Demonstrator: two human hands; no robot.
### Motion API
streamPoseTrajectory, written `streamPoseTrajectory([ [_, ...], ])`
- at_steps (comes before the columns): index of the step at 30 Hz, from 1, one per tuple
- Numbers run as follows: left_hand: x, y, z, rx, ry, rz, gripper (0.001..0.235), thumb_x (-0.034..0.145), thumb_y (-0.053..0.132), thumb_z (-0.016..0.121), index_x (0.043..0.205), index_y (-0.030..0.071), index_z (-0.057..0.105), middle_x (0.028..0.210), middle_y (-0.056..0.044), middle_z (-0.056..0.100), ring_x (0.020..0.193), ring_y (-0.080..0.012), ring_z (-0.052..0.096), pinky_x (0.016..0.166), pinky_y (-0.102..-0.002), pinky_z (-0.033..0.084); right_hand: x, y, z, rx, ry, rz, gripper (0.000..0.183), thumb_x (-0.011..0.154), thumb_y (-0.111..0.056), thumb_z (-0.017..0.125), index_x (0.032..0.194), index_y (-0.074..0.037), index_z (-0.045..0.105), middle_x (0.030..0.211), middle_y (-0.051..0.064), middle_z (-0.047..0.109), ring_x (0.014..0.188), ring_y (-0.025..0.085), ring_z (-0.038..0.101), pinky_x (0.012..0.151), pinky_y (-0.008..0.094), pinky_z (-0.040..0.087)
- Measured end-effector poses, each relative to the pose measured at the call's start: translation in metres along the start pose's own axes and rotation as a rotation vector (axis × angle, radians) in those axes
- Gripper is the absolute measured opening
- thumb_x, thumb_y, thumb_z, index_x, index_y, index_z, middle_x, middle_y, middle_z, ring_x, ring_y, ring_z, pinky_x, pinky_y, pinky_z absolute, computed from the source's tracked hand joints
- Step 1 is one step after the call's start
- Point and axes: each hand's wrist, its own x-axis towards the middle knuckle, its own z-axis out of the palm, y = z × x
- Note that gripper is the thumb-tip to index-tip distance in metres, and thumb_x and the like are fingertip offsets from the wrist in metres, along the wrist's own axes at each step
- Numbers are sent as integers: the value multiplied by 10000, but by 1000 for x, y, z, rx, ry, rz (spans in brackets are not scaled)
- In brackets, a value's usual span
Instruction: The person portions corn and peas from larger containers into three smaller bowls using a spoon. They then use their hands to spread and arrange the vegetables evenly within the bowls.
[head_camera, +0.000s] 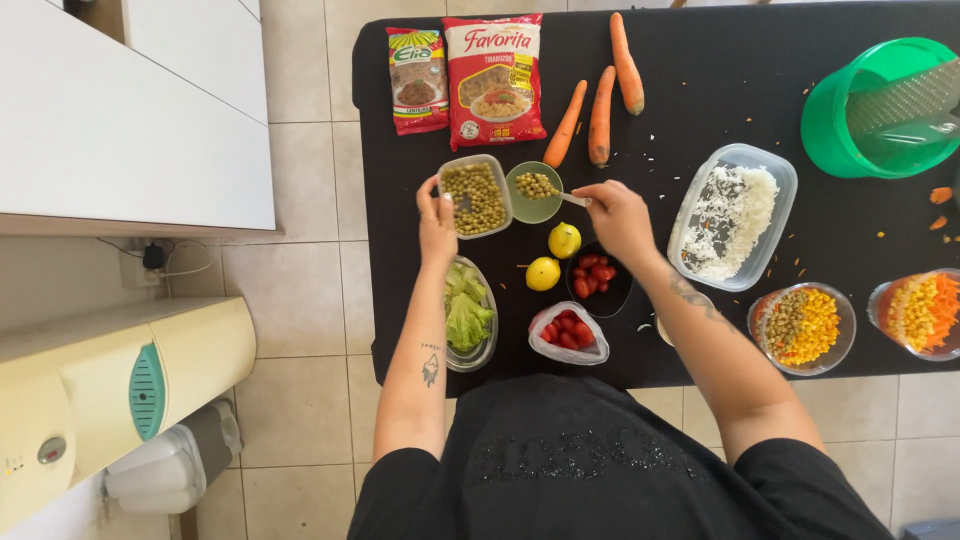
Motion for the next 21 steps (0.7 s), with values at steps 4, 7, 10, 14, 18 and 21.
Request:
streamPoseTrajectory([
  [4,-9,16,-13,-36,7,-8,440,980,493,337,1361,275,319,1094,-106,596,956,-302,620,827,-448,459,-9,23,33,-409,106,-286,310,821,-42,562,1056,-211,672,788,-7,587,674,237,600,598,326,496],
  [7,-14,26,-20,-71,5,-21,479,976,515,329,1378,253,323,1091,-103,592,921,-265,615,808,-433,455,-12,25,36,-702,207,-626,292,814,-92,566,1095,-160,610,791,-4,508,698,185,536,596,274,456],
  [10,-17,36,-23,-73,-6,1,479,984,517,331,1382,251,335,1084,-106,585,927,-271,605,817,-444,450,-11,1,14,-752,342,-661,262,874,-100,536,1113,-148,634,797,3,486,718,181,508,600,279,426],
  [14,-21,53,-20,-39,-57,-37,456,961,517,374,1360,295,382,1155,-147,577,1071,-372,574,923,-493,411,1,-16,12,-540,329,-697,460,753,-47,541,1190,-163,625,899,5,532,825,195,538,701,293,452],
  [18,-18,54,-3,-13,-171,-25,432,951,509,385,1348,346,431,1202,-158,565,1156,-378,522,970,-491,386,21,-34,33,-561,358,-889,358,821,-1,520,1136,-141,614,915,23,523,823,197,540,696,285,453],
  [21,-16,42,-3,-83,-198,-26,510,941,593,379,1377,330,411,1348,-135,465,1281,-358,406,1019,-522,324,23,-37,20,-642,360,-925,234,875,-71,548,1087,-144,616,903,34,515,809,212,533,662,308,450],
])
